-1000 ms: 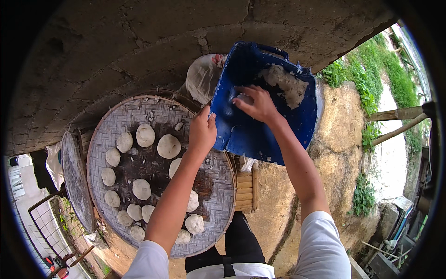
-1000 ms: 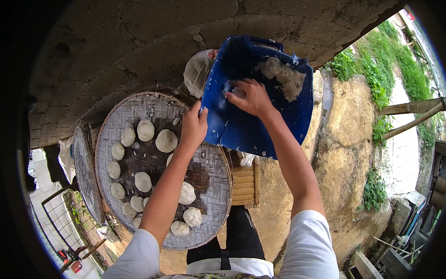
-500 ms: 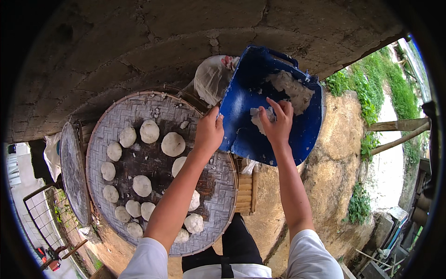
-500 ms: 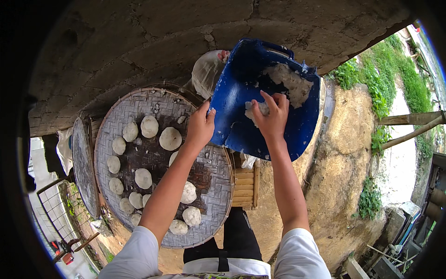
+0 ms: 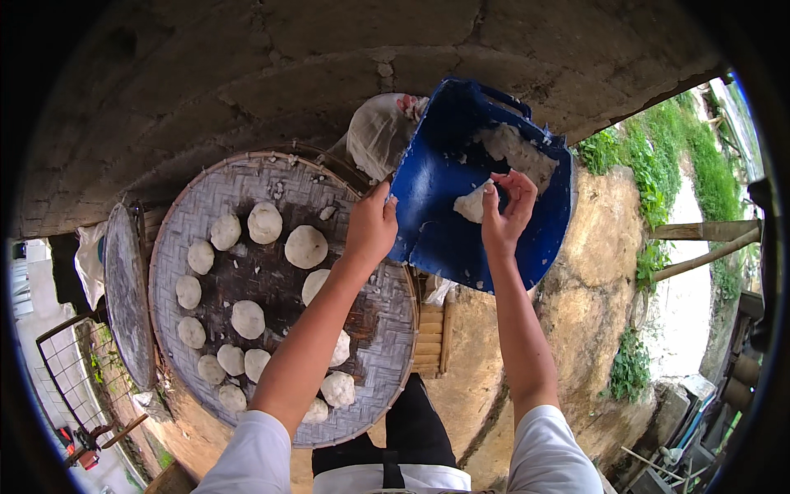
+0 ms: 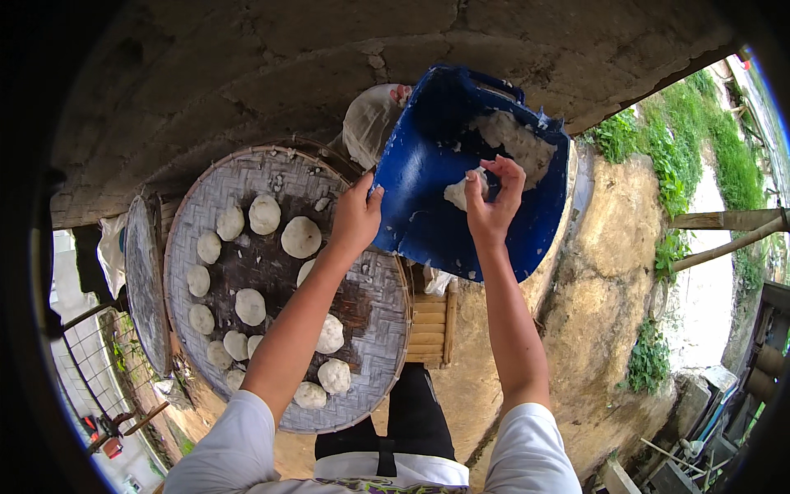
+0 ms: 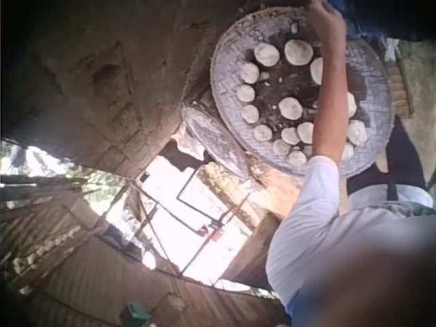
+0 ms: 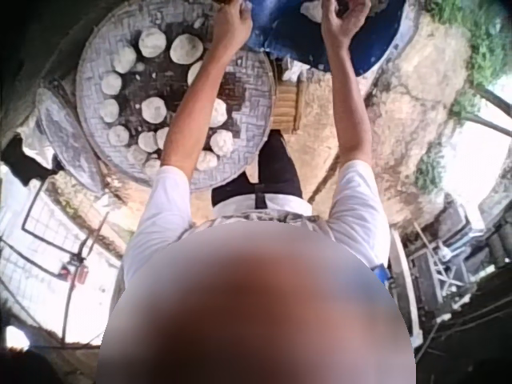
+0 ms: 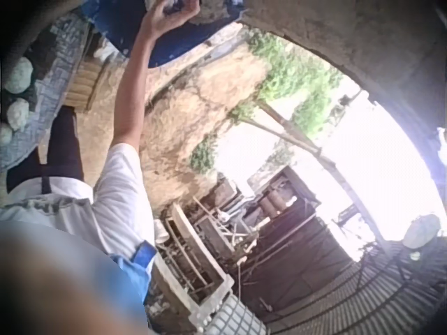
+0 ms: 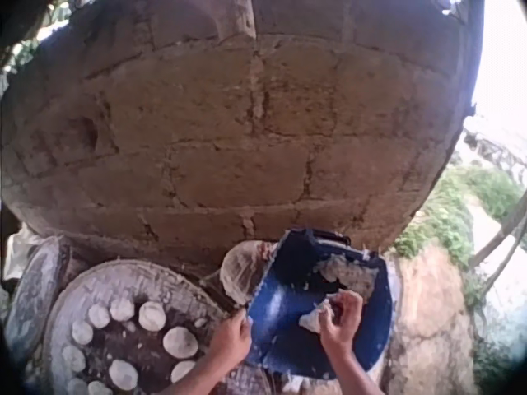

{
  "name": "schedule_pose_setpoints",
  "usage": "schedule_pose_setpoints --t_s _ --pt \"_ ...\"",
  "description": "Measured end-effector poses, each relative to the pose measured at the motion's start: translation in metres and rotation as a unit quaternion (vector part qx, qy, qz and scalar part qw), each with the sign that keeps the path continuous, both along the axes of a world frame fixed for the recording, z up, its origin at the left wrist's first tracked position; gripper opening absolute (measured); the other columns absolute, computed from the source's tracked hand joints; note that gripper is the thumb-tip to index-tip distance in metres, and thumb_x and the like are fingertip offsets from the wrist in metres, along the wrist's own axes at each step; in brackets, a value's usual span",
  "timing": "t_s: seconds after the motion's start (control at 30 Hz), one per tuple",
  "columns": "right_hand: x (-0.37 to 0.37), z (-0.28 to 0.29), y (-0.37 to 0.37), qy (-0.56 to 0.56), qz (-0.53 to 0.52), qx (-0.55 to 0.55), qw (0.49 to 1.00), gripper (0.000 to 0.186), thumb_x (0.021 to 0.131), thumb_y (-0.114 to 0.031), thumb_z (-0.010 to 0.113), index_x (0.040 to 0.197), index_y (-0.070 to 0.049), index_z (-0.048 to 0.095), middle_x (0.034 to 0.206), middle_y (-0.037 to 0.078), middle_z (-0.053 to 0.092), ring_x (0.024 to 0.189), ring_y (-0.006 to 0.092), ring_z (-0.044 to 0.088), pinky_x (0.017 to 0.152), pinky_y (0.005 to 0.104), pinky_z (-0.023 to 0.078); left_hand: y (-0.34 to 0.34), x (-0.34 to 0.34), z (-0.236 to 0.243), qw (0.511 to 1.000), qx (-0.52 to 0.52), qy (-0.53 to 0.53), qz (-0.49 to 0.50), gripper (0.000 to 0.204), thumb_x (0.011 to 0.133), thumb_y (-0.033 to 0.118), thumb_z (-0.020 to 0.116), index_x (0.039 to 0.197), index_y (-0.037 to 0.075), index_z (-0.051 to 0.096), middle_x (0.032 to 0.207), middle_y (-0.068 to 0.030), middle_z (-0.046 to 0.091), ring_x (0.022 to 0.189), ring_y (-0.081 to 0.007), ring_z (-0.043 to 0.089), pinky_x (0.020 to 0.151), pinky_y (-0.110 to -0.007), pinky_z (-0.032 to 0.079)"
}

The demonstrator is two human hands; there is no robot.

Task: The person repeatedly scoops dough from a blue container, rolls it into balls with both hands, and places them on a round woven tray. The person continues this cycle until the tray is filled with dough balls.

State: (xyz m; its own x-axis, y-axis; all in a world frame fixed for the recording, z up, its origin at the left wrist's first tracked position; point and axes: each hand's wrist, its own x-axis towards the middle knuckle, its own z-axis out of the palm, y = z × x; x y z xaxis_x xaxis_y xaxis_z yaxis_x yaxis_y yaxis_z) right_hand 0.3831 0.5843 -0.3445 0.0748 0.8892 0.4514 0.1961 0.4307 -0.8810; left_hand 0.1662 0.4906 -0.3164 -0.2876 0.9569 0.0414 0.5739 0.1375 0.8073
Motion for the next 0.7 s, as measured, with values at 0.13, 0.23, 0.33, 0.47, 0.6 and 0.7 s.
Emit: schedule_pose_setpoints --t_s 0.13,0.23,0.33,0.47,0.6,0.7 --pt "0.002 -0.006 -0.011 -0.247 -0.003 0.025 0.969 0.031 0.089 -0.026 0.083 0.111 -0.005 0.076 0.110 0.012 0.070 0.101 0.0341 0.068 0.091 0.0419 0.056 -0.002 0.001 -0.001 0.999 -0.030 -0.016 0.004 0.010 0.100 0.000 0.060 0.107 -0.007 0.060 0.102 -0.0311 0.068 0.096 -0.0534 0.065 0.079 -0.053 0.052" --pt "0.004 -0.003 -0.020 -0.386 0.074 0.121 0.911 0.025 0.080 -0.018 0.086 0.102 -0.006 0.081 0.101 0.009 0.075 0.098 0.0339 0.068 0.084 0.0436 0.059 -0.004 0.002 -0.004 1.000 -0.012 -0.005 0.006 0.015 0.103 0.007 0.061 0.112 -0.004 0.060 0.094 -0.0296 0.067 0.088 -0.0523 0.064 0.074 -0.051 0.050" --pt "0.012 0.005 -0.018 -0.413 0.085 -0.022 0.906 0.030 0.079 -0.016 0.086 0.106 -0.007 0.081 0.104 0.009 0.075 0.098 0.0320 0.069 0.085 0.0416 0.059 -0.004 0.002 -0.008 1.000 0.010 -0.007 0.009 0.015 0.105 0.011 0.062 0.112 -0.002 0.060 0.090 -0.0282 0.067 0.084 -0.0517 0.064 0.071 -0.051 0.049" --pt "0.021 0.006 0.003 -0.170 0.022 -0.078 0.982 0.040 0.080 -0.020 0.087 0.117 -0.007 0.079 0.111 0.014 0.074 0.098 0.0352 0.070 0.086 0.0437 0.059 -0.003 0.003 -0.013 0.997 0.075 -0.019 0.006 0.014 0.104 0.011 0.062 0.108 -0.002 0.059 0.088 -0.0273 0.067 0.084 -0.0509 0.064 0.070 -0.052 0.048" --pt "0.023 -0.021 0.025 -0.445 0.098 0.146 0.878 0.035 0.085 -0.017 0.085 0.117 -0.007 0.077 0.121 0.015 0.071 0.103 0.0367 0.069 0.092 0.0430 0.055 0.000 0.001 -0.015 0.999 -0.018 0.026 0.015 0.018 0.104 0.013 0.063 0.110 -0.004 0.060 0.085 -0.0287 0.066 0.084 -0.0511 0.066 0.071 -0.053 0.049" --pt "0.026 -0.032 0.042 -0.449 0.072 0.125 0.882 0.025 0.087 -0.016 0.081 0.111 -0.007 0.078 0.110 0.016 0.072 0.102 0.0392 0.067 0.086 0.0481 0.055 -0.001 -0.001 -0.007 0.999 0.034 -0.005 -0.006 0.021 0.103 0.011 0.063 0.117 -0.005 0.061 0.100 -0.0298 0.069 0.096 -0.0510 0.066 0.081 -0.053 0.051"
